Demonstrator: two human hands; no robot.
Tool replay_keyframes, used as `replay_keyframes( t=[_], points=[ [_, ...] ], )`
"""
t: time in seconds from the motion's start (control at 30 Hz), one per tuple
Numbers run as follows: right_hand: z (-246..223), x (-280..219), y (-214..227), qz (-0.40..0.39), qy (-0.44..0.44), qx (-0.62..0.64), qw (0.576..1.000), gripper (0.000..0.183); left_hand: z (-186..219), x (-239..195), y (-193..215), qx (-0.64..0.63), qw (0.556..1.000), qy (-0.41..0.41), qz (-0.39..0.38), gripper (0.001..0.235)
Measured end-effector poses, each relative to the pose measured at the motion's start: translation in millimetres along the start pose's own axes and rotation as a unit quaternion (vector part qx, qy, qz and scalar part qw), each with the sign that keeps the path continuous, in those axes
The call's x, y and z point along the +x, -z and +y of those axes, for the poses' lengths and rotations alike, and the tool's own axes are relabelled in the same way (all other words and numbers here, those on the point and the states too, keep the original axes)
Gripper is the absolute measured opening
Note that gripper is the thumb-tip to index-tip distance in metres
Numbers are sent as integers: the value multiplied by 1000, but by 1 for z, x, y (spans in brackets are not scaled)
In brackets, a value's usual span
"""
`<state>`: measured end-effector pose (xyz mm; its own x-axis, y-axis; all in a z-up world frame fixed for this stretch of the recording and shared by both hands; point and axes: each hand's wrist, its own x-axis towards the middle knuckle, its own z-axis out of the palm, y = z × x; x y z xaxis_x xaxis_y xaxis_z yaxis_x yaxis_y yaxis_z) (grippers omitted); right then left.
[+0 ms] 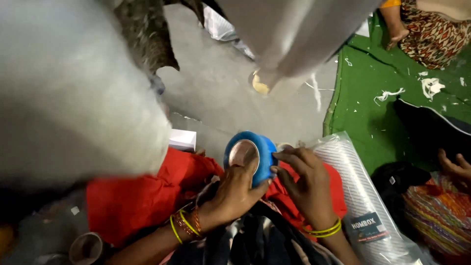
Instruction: The person tapes and seals foam products wrapped in plastic bags for shipping.
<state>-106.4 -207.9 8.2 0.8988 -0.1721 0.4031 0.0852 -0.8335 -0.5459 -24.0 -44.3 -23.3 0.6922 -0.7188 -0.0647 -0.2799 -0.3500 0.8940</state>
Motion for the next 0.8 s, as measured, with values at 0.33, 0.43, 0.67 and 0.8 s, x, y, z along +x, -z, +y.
replay_keyframes(
  t=[0.33, 0.43, 0.67, 0.8],
  points=[
    [8, 0, -6, -7, -25, -35, 999, 17, -22, 2, -13, 117, 965, -201, 119, 49],
    [6, 3, -10, -34, -76, -13, 996, 14, -23, 3, -16, 174, 971, -138, 85, 52],
    [9, 4, -15, -7, -5, 71, 997, 18, -19, 6, -13, 133, 980, -125, 79, 43],
    [17, -8, -10, -88, 40, 223, 970, 13, -22, 16, -9, 22, 991, -94, 95, 41]
  ],
)
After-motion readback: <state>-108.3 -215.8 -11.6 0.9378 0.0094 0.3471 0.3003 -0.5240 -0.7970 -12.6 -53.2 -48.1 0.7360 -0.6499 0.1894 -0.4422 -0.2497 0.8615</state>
